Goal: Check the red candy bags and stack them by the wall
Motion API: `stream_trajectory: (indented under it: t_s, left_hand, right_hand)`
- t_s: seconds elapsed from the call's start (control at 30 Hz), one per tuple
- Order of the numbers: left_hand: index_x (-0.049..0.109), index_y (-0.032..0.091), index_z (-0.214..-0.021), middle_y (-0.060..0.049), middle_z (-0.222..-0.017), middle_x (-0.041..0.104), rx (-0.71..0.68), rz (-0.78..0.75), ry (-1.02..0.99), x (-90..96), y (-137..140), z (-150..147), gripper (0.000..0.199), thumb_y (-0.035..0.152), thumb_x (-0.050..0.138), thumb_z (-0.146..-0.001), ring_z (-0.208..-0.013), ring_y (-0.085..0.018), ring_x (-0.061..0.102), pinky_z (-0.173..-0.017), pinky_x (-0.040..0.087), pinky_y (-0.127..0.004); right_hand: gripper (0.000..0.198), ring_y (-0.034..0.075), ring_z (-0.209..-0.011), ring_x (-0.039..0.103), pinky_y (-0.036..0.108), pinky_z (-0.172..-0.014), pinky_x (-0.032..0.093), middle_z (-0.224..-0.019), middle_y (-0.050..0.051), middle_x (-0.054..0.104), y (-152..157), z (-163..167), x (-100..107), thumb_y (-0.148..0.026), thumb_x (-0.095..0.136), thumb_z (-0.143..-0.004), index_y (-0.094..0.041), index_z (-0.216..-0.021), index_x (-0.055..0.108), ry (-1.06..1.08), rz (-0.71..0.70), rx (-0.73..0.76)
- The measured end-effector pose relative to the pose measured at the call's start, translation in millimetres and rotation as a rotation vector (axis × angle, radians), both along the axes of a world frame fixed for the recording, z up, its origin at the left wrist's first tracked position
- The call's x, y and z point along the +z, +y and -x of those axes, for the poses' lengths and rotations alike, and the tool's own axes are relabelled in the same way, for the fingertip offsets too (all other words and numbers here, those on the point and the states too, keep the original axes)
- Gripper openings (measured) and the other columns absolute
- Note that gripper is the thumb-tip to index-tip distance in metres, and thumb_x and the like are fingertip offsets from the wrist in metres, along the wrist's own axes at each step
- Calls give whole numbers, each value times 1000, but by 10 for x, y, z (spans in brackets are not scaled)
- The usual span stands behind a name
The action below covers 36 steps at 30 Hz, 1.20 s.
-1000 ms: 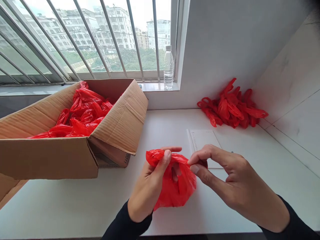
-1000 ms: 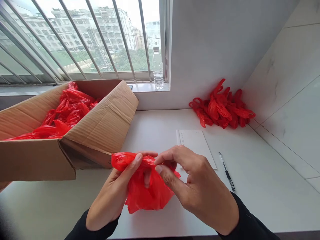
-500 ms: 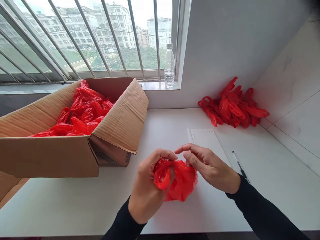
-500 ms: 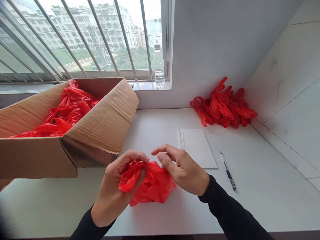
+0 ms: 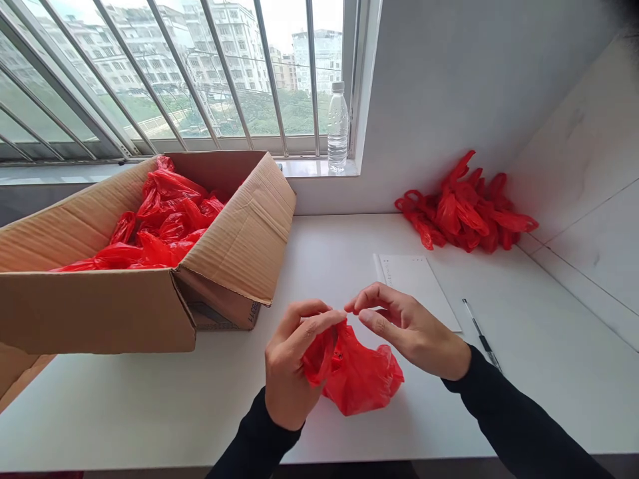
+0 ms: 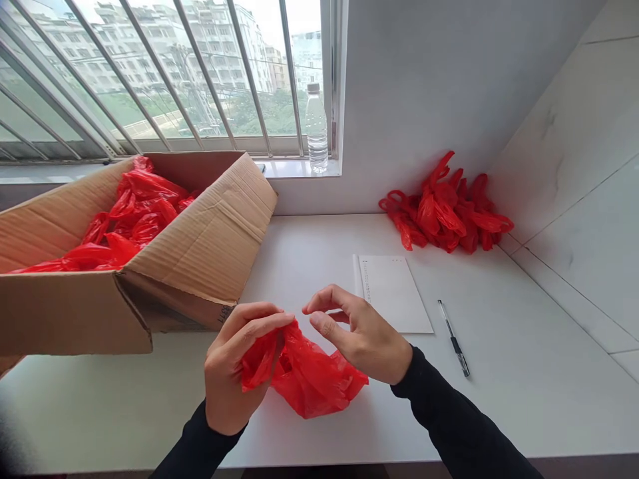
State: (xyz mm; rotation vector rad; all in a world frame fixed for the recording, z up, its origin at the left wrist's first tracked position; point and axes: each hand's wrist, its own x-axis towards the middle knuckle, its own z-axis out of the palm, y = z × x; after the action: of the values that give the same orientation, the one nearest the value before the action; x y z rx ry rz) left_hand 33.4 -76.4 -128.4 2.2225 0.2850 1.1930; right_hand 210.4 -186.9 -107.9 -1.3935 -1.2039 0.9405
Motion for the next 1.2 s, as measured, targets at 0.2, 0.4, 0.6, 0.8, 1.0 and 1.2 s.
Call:
stream_trajectory:
  t_s: [0.2, 0.4, 0.6, 0.8, 1.0, 1.2]
  left_hand:
    - [71, 24, -112, -2, -106, 59, -9, 7, -35, -24, -24, 3, 35, 0, 65, -87, -88, -11, 64, -74, 53, -20]
    - [66, 30, -130, -3, -116, 60, -23, 32, 20, -58, -9, 37, 50, 2, 65, -88, -98, -11, 66, -83, 54, -20]
    - [58, 31, -142, -5, -135, 60, -7, 15, 59, -115, -56, 29, 55, 5, 59, -93, -119, -19, 61, -99, 53, -28]
    - [42, 28, -154, -8, -154, 49, 6, -116, 299, -358, 90, 378, 60, 7, 47, -98, -141, -26, 47, -114, 44, -44]
    - [53, 31, -144, -3, -146, 59, 74, -77, 408, -512, 235, 731, 48, 13, 48, -100, -140, -23, 49, -114, 44, -40]
    - [24, 23, -161, -7, -165, 32, -112, -220, 585, -517, -54, 331, 63, 33, 44, -103, -155, -29, 25, -125, 26, -52]
  right_hand:
    - [10, 17, -97, 62, 36, -94, 49, -100, 4, 67, 17, 62, 31, -24, 56, -98, -19, -102, 63, 48, -4, 167]
    - [10, 14, -87, 54, 30, -80, 45, -97, 1, 58, -25, 42, 14, -30, 55, -101, -21, -96, 54, 223, -81, 132]
    - [14, 14, -78, 49, 29, -75, 42, -86, -1, 52, -11, 52, -9, -35, 56, -101, -22, -96, 54, 194, -137, -73]
    - [14, 15, -75, 42, 30, -71, 38, -83, -2, 46, -255, -148, -280, -34, 51, -102, -23, -94, 54, -92, -22, -292]
    - [23, 17, -82, 52, 32, -78, 45, -88, 0, 53, -508, -246, -611, -45, 50, -102, -23, -96, 54, -90, 147, -354]
    - [10, 25, -132, 48, 49, -110, 41, -141, 8, 50, -421, 396, -835, -34, 46, -104, -27, -111, 47, -243, -94, -611]
